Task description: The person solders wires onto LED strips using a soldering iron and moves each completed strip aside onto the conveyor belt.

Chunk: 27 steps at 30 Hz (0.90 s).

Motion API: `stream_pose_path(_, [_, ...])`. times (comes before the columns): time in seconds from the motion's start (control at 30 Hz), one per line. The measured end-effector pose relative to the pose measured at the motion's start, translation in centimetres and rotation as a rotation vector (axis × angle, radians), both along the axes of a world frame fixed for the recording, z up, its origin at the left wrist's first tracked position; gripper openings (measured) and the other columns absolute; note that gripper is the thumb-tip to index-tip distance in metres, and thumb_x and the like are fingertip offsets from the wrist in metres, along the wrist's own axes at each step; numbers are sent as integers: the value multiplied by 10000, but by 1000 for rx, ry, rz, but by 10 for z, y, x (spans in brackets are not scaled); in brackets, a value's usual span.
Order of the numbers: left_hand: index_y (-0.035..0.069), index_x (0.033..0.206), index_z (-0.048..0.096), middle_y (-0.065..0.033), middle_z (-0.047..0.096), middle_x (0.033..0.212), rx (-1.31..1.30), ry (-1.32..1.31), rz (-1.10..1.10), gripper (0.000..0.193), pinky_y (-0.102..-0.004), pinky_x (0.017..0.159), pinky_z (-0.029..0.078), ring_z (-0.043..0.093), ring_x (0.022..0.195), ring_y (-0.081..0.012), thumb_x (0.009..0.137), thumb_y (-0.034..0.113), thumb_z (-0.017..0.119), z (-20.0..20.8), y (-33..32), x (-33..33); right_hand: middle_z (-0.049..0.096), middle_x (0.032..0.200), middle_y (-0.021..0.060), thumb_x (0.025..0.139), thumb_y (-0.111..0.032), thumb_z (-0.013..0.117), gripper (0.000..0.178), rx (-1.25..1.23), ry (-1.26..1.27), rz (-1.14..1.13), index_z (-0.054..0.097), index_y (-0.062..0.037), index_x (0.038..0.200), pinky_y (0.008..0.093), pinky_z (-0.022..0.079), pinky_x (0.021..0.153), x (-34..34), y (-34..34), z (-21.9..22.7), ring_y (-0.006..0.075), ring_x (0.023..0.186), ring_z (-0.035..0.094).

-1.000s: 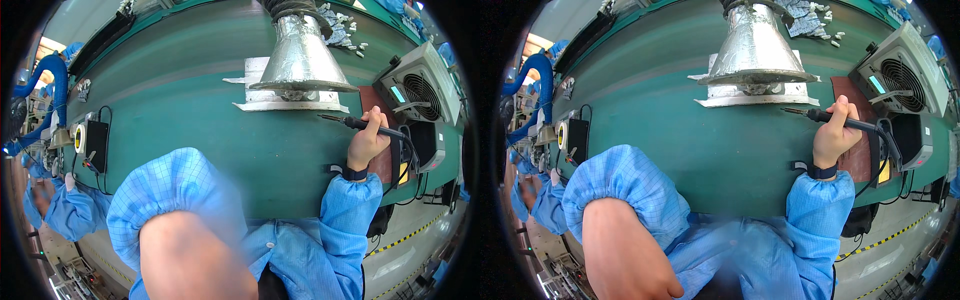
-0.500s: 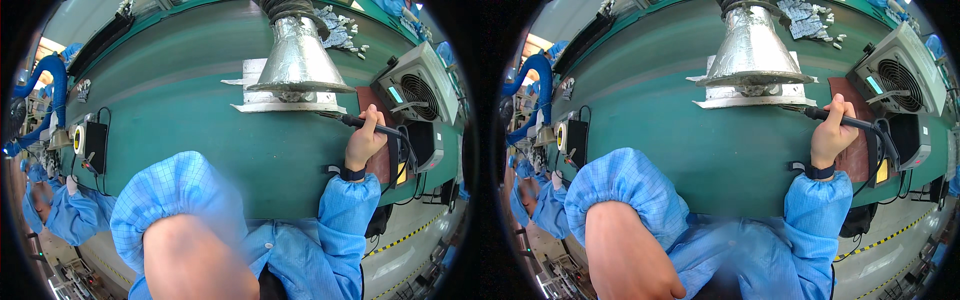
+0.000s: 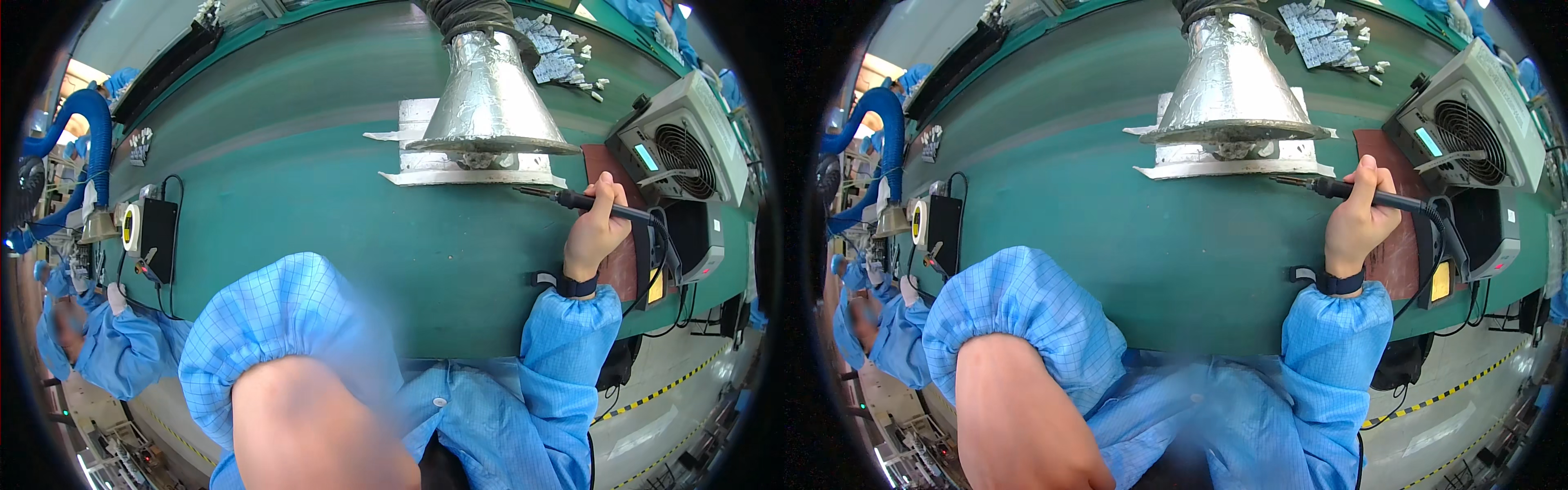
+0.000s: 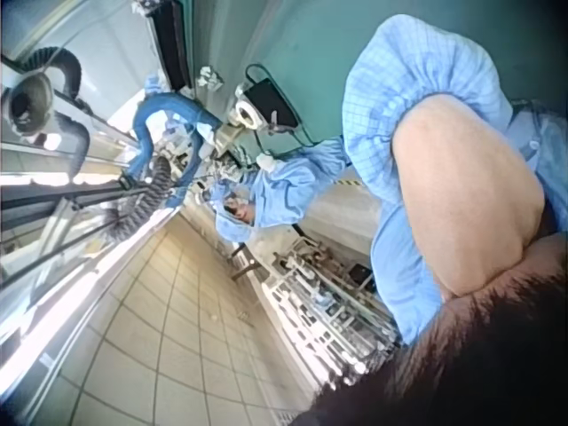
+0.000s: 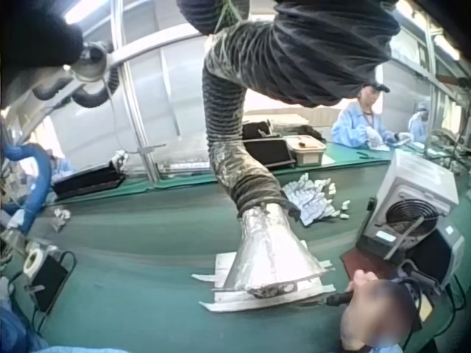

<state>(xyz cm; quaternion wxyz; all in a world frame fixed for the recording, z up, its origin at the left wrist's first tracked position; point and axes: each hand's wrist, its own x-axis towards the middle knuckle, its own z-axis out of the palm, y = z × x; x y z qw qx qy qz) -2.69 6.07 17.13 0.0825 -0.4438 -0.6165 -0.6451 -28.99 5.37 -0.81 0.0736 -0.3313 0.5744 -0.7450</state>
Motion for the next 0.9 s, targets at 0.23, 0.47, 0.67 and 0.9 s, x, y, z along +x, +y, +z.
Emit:
stream_pose_path(0.23, [55, 600, 508, -91, 499, 552, -10, 11, -15, 231, -362, 566, 477, 562, 551, -268, 774, 186, 584, 4, -4, -1, 480, 645, -27, 921, -160, 568, 313, 33, -10, 7, 505, -41, 639, 190, 288, 529, 2, -2, 2, 34, 586, 392])
stream_pose_path(0.47, [76, 578, 502, -76, 493, 541, -20, 25, 25, 207, -348, 538, 469, 554, 528, -258, 735, 181, 586, 0, -5, -5, 474, 643, -23, 922, -155, 564, 311, 25, -9, -3, 502, -32, 643, 192, 291, 548, -1, 2, 2, 39, 601, 397])
stream_pose_path(0.67, [83, 576, 515, -65, 508, 546, -43, 2, 20, 197, -343, 532, 455, 563, 547, -245, 736, 170, 587, 1, -6, -6, 475, 643, -21, 923, -154, 563, 309, 29, -3, -7, 503, -30, 647, 192, 289, 547, -2, 2, 2, 40, 601, 395])
stream_pose_path(0.9, [79, 566, 537, -59, 532, 563, -129, -62, -7, 192, -321, 549, 437, 567, 574, -218, 724, 167, 602, 3, -14, -7, 471, 643, -22, 923, -154, 565, 317, 31, 20, -27, 498, -31, 639, 189, 282, 538, 0, 3, 4, 36, 594, 388])
